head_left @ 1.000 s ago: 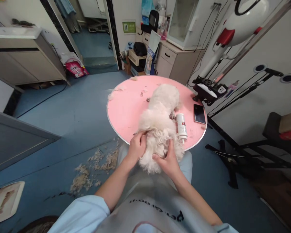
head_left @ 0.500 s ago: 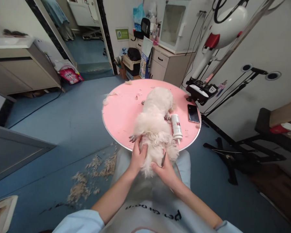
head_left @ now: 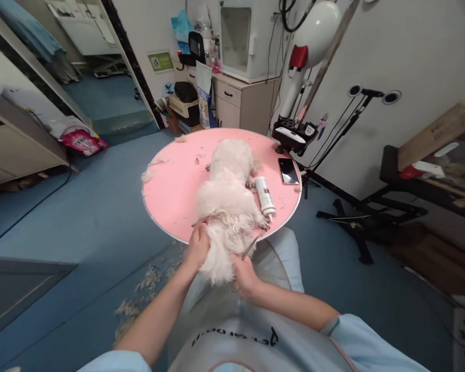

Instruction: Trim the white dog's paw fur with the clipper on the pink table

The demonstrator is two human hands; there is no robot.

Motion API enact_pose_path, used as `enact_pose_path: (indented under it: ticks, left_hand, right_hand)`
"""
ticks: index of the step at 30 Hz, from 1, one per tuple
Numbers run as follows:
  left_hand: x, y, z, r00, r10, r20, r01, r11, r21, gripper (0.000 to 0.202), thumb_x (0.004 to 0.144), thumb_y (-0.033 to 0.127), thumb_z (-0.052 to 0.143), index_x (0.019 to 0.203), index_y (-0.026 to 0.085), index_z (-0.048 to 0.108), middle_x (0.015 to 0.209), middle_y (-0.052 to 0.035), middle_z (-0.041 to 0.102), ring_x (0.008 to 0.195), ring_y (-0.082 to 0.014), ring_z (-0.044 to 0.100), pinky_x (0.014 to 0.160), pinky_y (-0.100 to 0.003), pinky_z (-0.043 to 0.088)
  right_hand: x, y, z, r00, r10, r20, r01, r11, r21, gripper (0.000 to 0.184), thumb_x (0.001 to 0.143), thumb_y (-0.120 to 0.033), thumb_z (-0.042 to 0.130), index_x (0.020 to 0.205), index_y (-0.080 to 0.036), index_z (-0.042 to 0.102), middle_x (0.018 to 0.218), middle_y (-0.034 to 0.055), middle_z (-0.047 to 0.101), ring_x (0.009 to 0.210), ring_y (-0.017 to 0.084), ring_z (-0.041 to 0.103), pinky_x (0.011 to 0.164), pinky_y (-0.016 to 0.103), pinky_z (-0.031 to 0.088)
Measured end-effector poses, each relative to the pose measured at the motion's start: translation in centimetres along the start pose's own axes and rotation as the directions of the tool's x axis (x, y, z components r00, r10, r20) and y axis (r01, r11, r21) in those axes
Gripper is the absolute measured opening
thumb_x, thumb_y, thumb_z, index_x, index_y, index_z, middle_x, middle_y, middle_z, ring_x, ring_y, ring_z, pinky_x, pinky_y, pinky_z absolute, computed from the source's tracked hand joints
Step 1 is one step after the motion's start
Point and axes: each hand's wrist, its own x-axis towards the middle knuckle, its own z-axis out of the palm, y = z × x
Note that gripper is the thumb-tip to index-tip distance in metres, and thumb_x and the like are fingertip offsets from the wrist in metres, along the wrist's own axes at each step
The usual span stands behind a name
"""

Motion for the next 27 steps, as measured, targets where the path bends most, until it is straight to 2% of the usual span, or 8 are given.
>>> enact_pose_path:
  ticks: [3,9,14,16,18,20,22,27]
  left_hand:
    - [1.3,2.1,-1.5,0.998,0.036,0.057,-0.041,0.995,0.087,0.034,0.086,0.046,0.042,0.091,0.018,0.061,0.09,-0.0063,0.067,0.09,-0.0211,0.061,0.09,-0.036,0.047]
    - [3.1,3.6,-3.3,0.949,0.311,0.048,-0.312,0.91,0.273,0.035,0.078,0.044,0.061,0.098,0.017,0.07,0.096,-0.0069,0.063,0.097,-0.0207,0.06,0.093,-0.033,0.047]
    - [2.2,1.7,-2.9,0.949,0.286,0.132,-0.307,0.932,0.191,0.03,0.072,0.042,0.068,0.086,0.016,0.072,0.084,-0.0048,0.065,0.084,-0.0193,0.063,0.079,-0.03,0.051]
    - [1.8,1.5,-2.6,0.948,0.275,0.158,-0.301,0.938,0.173,0.027,0.073,0.04,0.069,0.086,0.017,0.073,0.084,-0.0047,0.067,0.084,-0.0192,0.064,0.078,-0.03,0.051]
    - [1.5,1.7,-2.2,0.948,0.266,0.175,-0.296,0.938,0.179,0.026,0.072,0.038,0.07,0.088,0.017,0.074,0.086,-0.0049,0.068,0.085,-0.0194,0.064,0.078,-0.03,0.05]
    - [1.3,2.1,-1.7,0.947,0.268,0.179,-0.3,0.934,0.191,0.026,0.071,0.036,0.072,0.09,0.018,0.074,0.091,-0.0058,0.069,0.089,-0.0205,0.065,0.082,-0.031,0.05]
    - [1.0,2.4,-1.1,0.947,0.273,0.167,-0.305,0.93,0.206,0.028,0.071,0.035,0.072,0.094,0.018,0.074,0.096,-0.0069,0.07,0.093,-0.0219,0.065,0.086,-0.034,0.049]
    - [0.0,2.7,0.5,0.964,0.251,0.091,-0.265,0.938,0.221,0.032,0.07,0.033,0.075,0.096,0.016,0.074,0.099,-0.0098,0.071,0.095,-0.0242,0.066,0.088,-0.037,0.051]
  right_hand:
    - [1.2,0.7,2.4,0.999,0.004,0.042,-0.006,0.999,0.051,0.053,0.063,-0.058,0.073,0.099,-0.019,0.066,0.085,0.0066,0.075,0.091,0.027,0.07,0.077,0.037,0.057]
    - [3.0,0.5,4.9,0.985,-0.022,0.172,0.017,0.999,0.027,0.063,0.059,-0.072,0.07,0.103,-0.027,0.065,0.085,0.0018,0.074,0.094,0.024,0.069,0.078,0.036,0.057]
    - [-0.5,-3.4,-0.9,0.958,0.007,0.287,0.041,0.986,-0.16,0.063,0.056,-0.052,0.083,0.107,-0.019,0.066,0.09,0.0047,0.072,0.077,0.02,0.066,0.066,0.031,0.056]
    - [-1.6,-7.1,-4.2,0.887,0.096,0.451,0.142,0.873,-0.466,0.057,0.07,-0.049,0.075,0.118,-0.021,0.062,0.093,0.0033,0.07,0.065,0.015,0.061,0.054,0.026,0.052]
    - [-1.1,-11.3,-6.3,0.919,0.035,0.392,0.246,0.727,-0.641,0.054,0.076,-0.05,0.067,0.121,-0.02,0.059,0.078,0.0007,0.066,0.059,0.014,0.057,0.055,0.027,0.051]
    - [1.2,-14.9,-6.9,0.964,-0.213,0.16,0.25,0.518,-0.818,0.053,0.08,-0.046,0.062,0.124,-0.019,0.056,0.082,0.0027,0.066,0.067,0.017,0.06,0.065,0.031,0.051]
    - [4.6,-17.3,-6.3,0.892,-0.451,0.009,0.166,0.309,-0.937,0.061,0.071,-0.041,0.072,0.124,-0.018,0.055,0.105,0.0107,0.065,0.092,0.025,0.063,0.081,0.037,0.05]
    - [10.2,-19.2,-5.3,0.933,-0.343,-0.113,0.02,0.361,-0.932,0.044,0.058,-0.034,0.082,0.091,-0.011,0.063,0.081,0.0133,0.069,0.088,0.031,0.066,0.078,0.04,0.05]
